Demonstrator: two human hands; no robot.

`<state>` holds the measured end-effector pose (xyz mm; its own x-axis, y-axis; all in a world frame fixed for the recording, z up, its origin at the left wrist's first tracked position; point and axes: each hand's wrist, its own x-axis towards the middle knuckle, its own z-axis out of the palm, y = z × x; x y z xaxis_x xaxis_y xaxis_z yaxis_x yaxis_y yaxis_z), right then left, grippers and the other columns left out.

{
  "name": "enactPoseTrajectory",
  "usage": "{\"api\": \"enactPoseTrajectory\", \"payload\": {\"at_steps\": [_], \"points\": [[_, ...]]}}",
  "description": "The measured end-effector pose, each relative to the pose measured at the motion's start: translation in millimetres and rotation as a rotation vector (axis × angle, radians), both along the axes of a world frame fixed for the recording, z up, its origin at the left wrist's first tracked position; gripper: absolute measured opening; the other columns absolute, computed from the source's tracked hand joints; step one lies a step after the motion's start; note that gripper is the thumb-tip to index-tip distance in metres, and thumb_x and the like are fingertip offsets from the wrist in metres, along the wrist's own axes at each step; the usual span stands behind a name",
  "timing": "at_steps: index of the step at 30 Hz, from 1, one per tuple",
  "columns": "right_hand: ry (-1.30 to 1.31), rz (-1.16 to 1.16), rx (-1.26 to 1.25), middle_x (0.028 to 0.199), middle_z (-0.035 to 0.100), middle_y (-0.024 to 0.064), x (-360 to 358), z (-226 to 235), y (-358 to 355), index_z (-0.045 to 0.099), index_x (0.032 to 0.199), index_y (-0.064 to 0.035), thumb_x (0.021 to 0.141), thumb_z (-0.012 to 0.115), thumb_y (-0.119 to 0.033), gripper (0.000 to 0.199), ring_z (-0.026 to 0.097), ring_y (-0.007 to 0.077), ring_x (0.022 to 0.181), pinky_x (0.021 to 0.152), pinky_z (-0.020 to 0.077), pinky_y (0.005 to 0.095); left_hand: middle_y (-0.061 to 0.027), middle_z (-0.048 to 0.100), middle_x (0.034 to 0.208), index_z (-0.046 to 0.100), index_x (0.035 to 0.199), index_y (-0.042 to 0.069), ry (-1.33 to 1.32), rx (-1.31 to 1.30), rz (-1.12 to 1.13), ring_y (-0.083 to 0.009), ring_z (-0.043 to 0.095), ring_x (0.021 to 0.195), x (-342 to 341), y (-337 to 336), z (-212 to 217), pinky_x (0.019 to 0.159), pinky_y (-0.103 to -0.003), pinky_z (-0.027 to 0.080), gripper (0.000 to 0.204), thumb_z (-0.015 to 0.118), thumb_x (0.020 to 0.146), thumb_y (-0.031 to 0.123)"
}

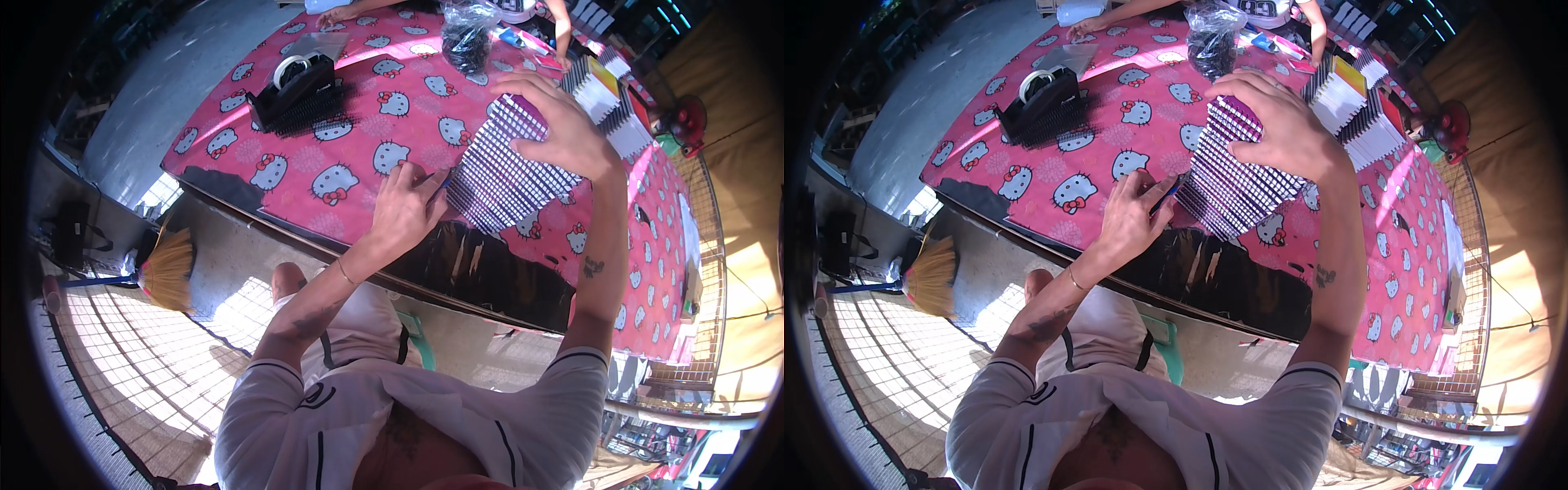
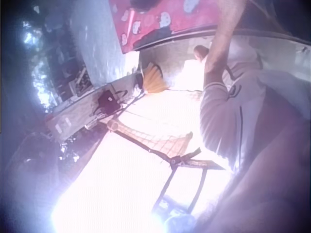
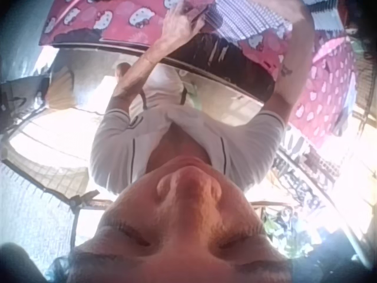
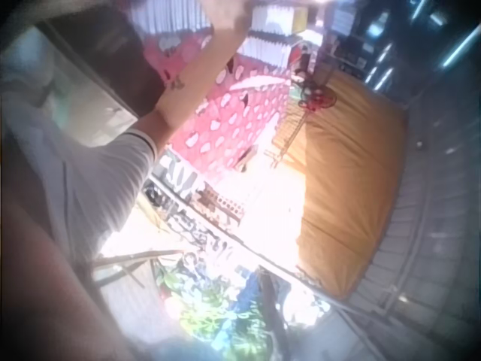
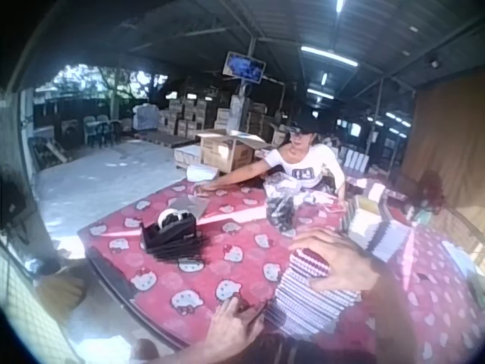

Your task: The person trims the edges of a stack of small notebooks using a pair of scissors, places the trimmed books onto a stack, and then applies small adhesive labels or pieces of tape to the covers of several green notebooks by hand.

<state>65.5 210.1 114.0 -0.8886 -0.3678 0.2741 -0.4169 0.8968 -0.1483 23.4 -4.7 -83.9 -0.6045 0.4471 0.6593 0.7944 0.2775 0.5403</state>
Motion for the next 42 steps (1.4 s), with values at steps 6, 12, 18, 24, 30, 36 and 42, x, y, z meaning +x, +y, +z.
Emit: {"api": "enactPoseTrajectory", "payload": {"at_steps": [6,12,18,24,30,36,42], "points": [[0.012,-0.010,0.019,0.130,0.053,0.0093,-0.5,0.2,-2.6,0.055,0.124,-0.0146,0.068,0.071,-0.014,0.059,0.047,0.0291,0.128,0.111,0.0335,0.0406,-0.0174,0.069,0.086,0.060,0.111,-0.009,-1.382,0.408,-0.449,-0.0273,0.070,0.074,-6.8,-0.7,-11.0,0.068,-0.037,0.058,0.036,0.047,0.096,0.021],[-0.002,-0.002,-0.009,0.129,0.053,0.0093,-0.6,0.1,-0.7,0.055,0.124,-0.0139,0.067,0.070,-0.014,0.058,0.047,0.0289,0.127,0.110,0.0344,0.0402,-0.0206,0.068,0.092,0.058,0.108,-0.010,-1.438,0.427,-0.557,-0.0270,0.070,0.076,-12.5,1.8,-18.5,0.071,-0.037,0.061,0.037,0.045,0.098,0.023],[0.000,0.010,-0.006,0.127,0.054,0.0093,-0.6,1.5,-2.9,0.055,0.123,-0.0132,0.068,0.070,-0.013,0.058,0.048,0.0290,0.125,0.109,0.0358,0.0396,-0.0192,0.068,0.090,0.062,0.107,-0.006,-1.233,0.325,-0.423,-0.0257,0.069,0.072,-7.0,3.7,-20.5,0.067,-0.038,0.057,0.032,0.048,0.097,0.022],[-0.055,-0.006,-0.029,0.133,0.053,0.0078,0.2,3.0,-2.0,0.055,0.126,-0.0122,0.068,0.071,-0.011,0.061,0.042,0.0297,0.132,0.113,0.0314,0.0411,-0.0180,0.067,0.083,0.065,0.117,0.002,-0.430,0.035,-0.129,-0.0264,0.068,0.071,8.5,1.1,-9.5,0.069,-0.040,0.051,0.032,0.053,0.094,0.021],[-0.091,-0.030,-0.025,0.137,0.053,0.0071,1.1,6.5,-4.6,0.054,0.128,-0.0124,0.068,0.072,-0.011,0.063,0.037,0.0303,0.139,0.116,0.0287,0.0424,-0.0183,0.067,0.088,0.056,0.104,-0.007,-1.433,0.458,-0.482,-0.0287,0.071,0.080,-4.6,3.3,-29.9,0.073,-0.038,0.060,0.033,0.045,0.099,0.024],[0.010,0.010,-0.012,0.124,0.055,0.0084,0.2,1.6,-2.1,0.055,0.122,-0.0126,0.066,0.071,-0.012,0.058,0.052,0.0284,0.121,0.106,0.0389,0.0390,-0.0203,0.066,0.092,0.053,0.108,-0.007,-1.504,0.504,-0.576,-0.0291,0.070,0.078,-6.0,1.2,-26.3,0.069,-0.039,0.061,0.034,0.045,0.100,0.024],[0.023,0.027,-0.017,0.126,0.055,0.0084,-1.8,0.4,-0.4,0.055,0.122,-0.0129,0.066,0.071,-0.012,0.058,0.050,0.0278,0.123,0.107,0.0375,0.0387,-0.0170,0.067,0.092,0.059,0.104,-0.007,-0.998,0.233,-0.357,-0.0261,0.069,0.075,-2.9,5.2,-28.2,0.067,-0.037,0.060,0.036,0.046,0.100,0.026]]}}
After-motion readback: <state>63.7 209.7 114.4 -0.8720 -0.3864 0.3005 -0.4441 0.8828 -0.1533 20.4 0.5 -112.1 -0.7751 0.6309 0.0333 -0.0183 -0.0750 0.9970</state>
